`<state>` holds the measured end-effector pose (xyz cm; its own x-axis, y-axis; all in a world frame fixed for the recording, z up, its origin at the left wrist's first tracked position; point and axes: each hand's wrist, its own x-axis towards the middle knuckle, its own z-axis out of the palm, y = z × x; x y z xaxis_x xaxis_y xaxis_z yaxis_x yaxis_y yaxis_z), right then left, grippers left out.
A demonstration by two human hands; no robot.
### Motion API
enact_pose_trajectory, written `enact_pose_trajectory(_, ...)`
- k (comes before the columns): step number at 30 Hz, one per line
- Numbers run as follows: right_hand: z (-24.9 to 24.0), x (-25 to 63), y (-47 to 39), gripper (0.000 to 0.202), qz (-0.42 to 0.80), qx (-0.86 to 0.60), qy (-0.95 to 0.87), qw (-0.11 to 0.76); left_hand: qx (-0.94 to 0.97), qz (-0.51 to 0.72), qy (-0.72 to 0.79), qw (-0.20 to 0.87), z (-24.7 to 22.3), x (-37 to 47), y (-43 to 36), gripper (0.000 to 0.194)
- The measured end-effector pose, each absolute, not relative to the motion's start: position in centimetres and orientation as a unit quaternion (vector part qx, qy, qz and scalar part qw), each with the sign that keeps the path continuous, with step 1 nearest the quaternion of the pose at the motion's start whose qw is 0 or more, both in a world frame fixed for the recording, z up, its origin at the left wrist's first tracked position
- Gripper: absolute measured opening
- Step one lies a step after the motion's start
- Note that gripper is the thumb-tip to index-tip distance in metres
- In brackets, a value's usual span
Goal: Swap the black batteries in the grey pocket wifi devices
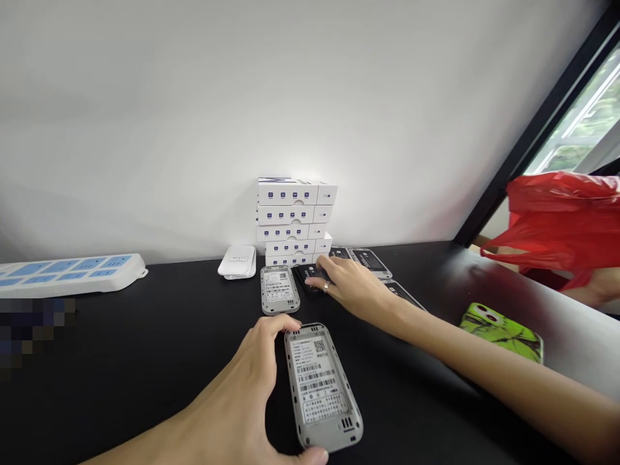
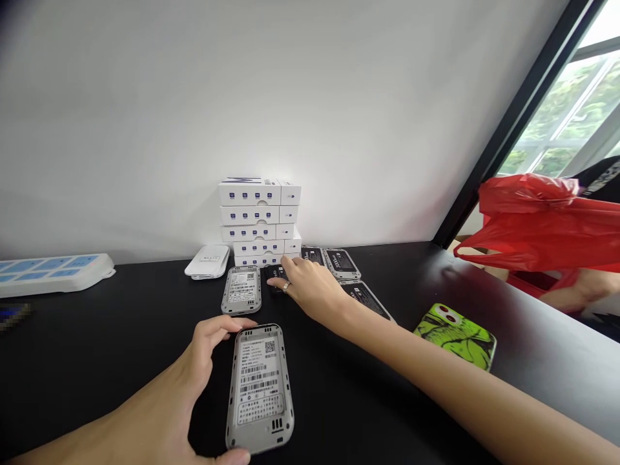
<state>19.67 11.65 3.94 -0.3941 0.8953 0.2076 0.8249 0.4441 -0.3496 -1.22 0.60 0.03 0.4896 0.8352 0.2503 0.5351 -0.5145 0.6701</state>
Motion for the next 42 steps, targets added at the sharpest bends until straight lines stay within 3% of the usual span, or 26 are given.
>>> enact_pose_trajectory(3,4.7,19.6,8.9,0.046,0.141,-0.507,-0.841,0.126,0.847,0.338,0.363,0.192,-0.3,-1.3,0.8,0.084)
enact_pose_trajectory(6,5.1,19.9,6.7,0.046,0.271,-0.469,-0.839,0.049,0.842,0.374,0.358,0.150,-0.5,-1.3,0.8,0.078)
enact_pose_trajectory(8,5.5,19.9,6.4,0.040,0.303,-0.456,-0.835,0.057,0.836,0.385,0.369,0.128,-0.4,-1.2,0.8,0.074)
enact_pose_trajectory(12,6.4,19.1,9.0,0.039,0.236,-0.467,-0.845,0.109,0.850,0.389,0.354,0.025,0.0,-1.0,0.7,0.053)
enact_pose_trajectory(16,6.9,17.3,12.9,0.043,0.228,-0.466,-0.849,0.102,0.892,0.318,0.315,0.058,0.4,-1.1,0.4,0.037)
enact_pose_trajectory(25,6.4,15.7,13.9,0.048,0.205,-0.491,-0.844,0.070,0.890,0.282,0.342,0.104,0.6,-1.2,0.2,0.039)
enact_pose_trajectory(30,9.1,22.6,11.9,0.048,0.146,-0.511,-0.844,0.068,0.899,0.271,0.335,0.083,0.9,-1.1,0.3,0.044)
enact_pose_trajectory(32,10.0,26.5,11.2,0.059,0.116,-0.534,-0.838,-0.001,0.899,0.270,0.335,0.078,0.9,-1.0,0.3,0.047)
enact_pose_trajectory(35,9.7,31.0,10.1,0.076,0.156,-0.582,-0.796,-0.061,0.894,0.274,0.346,0.077,0.8,-0.9,0.3,0.052)
enact_pose_trajectory(38,8.4,32.8,9.0,0.090,0.217,-0.581,-0.782,-0.053,0.891,0.273,0.355,0.079,0.7,-0.8,0.3,0.053)
enact_pose_trajectory(42,7.6,32.3,8.2,0.076,0.266,-0.552,-0.790,-0.025,0.883,0.279,0.369,0.077,0.8,-0.8,0.1,0.046)
